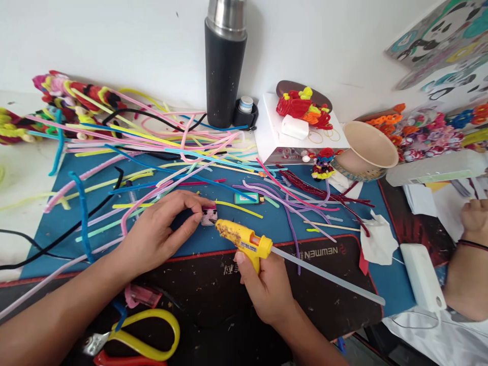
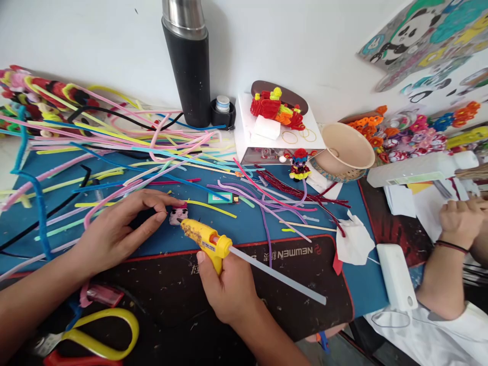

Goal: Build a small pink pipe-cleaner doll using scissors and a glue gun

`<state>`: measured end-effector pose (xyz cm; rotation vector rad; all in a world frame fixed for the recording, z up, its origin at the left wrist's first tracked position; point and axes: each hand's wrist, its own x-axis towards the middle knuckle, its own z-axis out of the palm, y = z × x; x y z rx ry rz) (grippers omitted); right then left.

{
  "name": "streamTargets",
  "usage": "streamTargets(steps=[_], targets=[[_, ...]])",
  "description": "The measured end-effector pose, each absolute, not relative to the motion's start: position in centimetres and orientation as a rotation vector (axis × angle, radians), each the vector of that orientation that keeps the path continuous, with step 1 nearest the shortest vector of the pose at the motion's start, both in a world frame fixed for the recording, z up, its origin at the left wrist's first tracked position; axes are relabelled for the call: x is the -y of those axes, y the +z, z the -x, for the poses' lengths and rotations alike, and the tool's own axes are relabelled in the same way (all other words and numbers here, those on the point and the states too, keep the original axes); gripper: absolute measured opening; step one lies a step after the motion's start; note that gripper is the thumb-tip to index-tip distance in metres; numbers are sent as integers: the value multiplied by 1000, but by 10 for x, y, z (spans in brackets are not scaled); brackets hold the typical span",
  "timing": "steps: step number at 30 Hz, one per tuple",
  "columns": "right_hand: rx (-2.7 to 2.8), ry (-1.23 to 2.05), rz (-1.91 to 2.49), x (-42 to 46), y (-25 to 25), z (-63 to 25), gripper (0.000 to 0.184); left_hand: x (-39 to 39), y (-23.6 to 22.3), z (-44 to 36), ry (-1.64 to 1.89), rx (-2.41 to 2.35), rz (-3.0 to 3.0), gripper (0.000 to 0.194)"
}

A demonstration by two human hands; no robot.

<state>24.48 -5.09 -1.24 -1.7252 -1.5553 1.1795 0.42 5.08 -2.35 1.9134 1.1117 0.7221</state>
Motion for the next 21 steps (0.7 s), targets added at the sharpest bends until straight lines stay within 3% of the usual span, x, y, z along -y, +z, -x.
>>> streamTargets(steps=[21], targets=[[1549,1187,1757,52,-13,-244,47,-51,-24,-4,722,-1093,-1944,3]])
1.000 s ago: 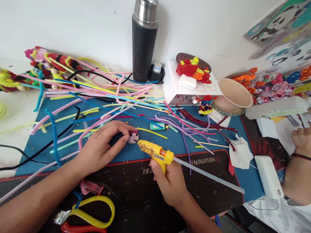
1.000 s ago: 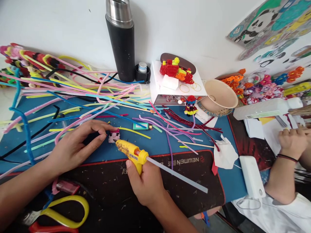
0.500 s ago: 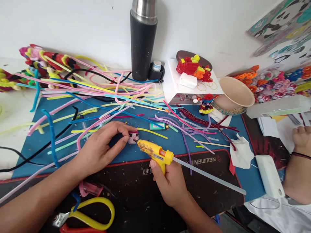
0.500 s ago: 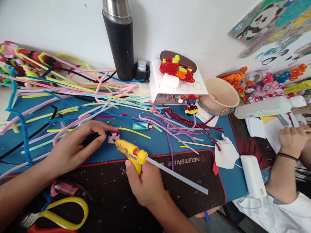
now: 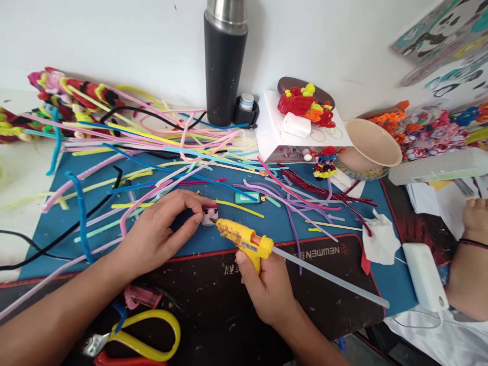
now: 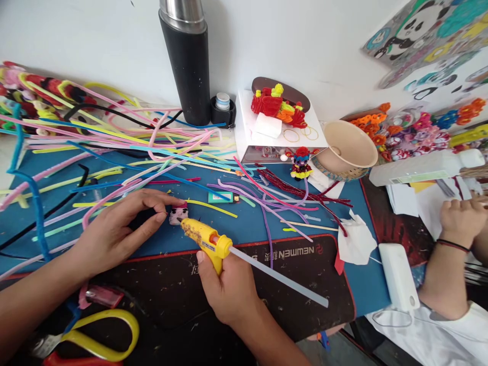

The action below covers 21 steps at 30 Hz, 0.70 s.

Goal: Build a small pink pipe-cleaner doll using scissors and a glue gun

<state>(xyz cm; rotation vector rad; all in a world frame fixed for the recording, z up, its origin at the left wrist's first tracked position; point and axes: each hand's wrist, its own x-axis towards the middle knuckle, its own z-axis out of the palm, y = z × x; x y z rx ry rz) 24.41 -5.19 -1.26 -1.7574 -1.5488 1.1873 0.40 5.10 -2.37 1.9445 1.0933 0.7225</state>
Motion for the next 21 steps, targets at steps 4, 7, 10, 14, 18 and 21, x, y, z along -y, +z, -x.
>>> streamTargets(steps=[4,7,10,14,18,21], targets=[[1548,1186,1763,52,-13,-244,47,-50,-24,-3,726,-1087,-1937,3],[1550,1187,1764,52,-13,-245,47,-51,-24,-3,723,-1088,-1929,3],[1552,1182,1763,52,-14,-244,47,-52,-23,-4,722,-1104,-1923,4],[1567,1190,1767,52,-12,-244,47,-52,-22,-5,726,-1123,-1928,5],[1588,1161,1777,51,-11,-245,46,-51,-21,-4,726,-1120,-1944,5],[1605,1141,1779,50,-10,-244,46,-51,-21,-5,737,-1107,-1966,4]])
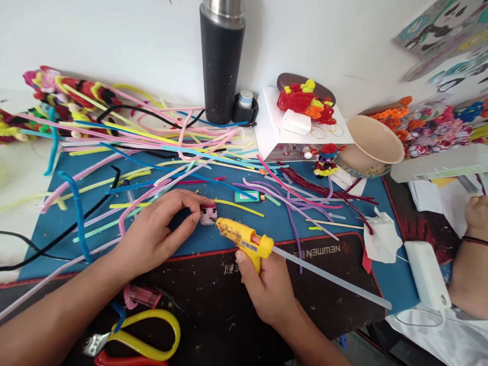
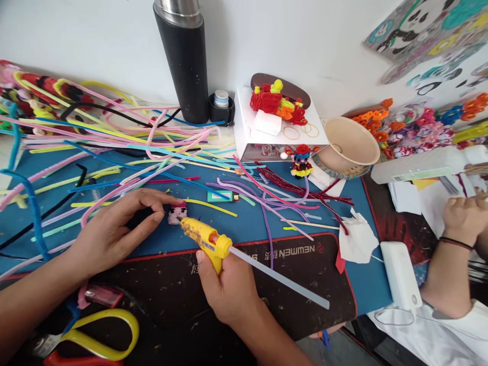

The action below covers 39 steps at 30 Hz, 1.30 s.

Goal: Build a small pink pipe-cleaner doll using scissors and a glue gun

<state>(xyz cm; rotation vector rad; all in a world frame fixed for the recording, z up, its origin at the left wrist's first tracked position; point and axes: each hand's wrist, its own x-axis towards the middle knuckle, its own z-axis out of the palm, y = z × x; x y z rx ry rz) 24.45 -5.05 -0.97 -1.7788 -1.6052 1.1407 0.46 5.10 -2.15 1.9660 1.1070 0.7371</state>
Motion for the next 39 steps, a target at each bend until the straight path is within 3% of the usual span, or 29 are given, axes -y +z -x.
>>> streamTargets(steps=[39], targets=[[1610,1148,1791,51,-9,-245,47,-52,-23,-5,750,-1100,-1976,6]])
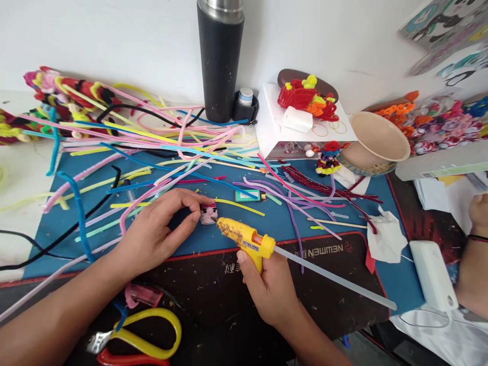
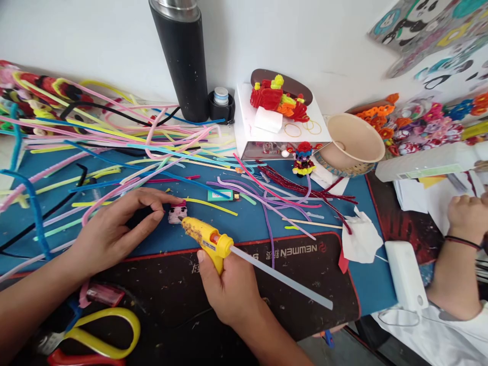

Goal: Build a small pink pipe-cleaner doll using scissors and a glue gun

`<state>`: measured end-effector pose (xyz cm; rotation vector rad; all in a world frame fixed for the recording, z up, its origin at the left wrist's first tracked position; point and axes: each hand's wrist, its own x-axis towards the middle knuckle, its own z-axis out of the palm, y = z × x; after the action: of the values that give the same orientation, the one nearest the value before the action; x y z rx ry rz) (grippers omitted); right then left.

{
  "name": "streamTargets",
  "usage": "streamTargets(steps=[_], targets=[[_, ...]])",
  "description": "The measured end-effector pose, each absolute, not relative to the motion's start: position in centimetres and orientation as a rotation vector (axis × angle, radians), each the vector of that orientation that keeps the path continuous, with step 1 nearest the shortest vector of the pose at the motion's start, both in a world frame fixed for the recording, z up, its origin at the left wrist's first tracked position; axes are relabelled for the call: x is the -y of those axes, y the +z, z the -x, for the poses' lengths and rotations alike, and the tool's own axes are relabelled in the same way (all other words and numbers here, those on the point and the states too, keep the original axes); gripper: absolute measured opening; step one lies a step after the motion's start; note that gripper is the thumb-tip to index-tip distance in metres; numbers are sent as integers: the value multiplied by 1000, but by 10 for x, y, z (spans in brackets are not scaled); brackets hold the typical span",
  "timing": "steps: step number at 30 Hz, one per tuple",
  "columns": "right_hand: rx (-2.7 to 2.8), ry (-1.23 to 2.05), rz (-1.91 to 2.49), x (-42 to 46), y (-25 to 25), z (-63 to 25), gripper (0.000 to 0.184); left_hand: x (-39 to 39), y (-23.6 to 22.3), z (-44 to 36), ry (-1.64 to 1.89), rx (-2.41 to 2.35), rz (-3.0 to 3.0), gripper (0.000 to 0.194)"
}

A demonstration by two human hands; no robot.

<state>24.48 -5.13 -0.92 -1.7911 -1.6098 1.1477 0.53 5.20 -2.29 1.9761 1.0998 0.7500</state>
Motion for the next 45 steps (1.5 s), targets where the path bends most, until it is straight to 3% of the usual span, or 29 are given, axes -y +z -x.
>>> streamTargets(steps=[21,33,41,45], targets=[[1476,1182,1813,54,-13,-249,49,-51,-19,-6,726,-1130,-1896,7],[914,1636,1632,78,-1,-267,66,-50,-19,-7,727,-1146,-1879,20],[1136,1633,1685,78,-4,-290,62,-50,-7,-4,935,-1245,-1956,24],[1269,1468,1793,74,0,-300,64,-45,12,-7,1017,-1233,-1758,32]])
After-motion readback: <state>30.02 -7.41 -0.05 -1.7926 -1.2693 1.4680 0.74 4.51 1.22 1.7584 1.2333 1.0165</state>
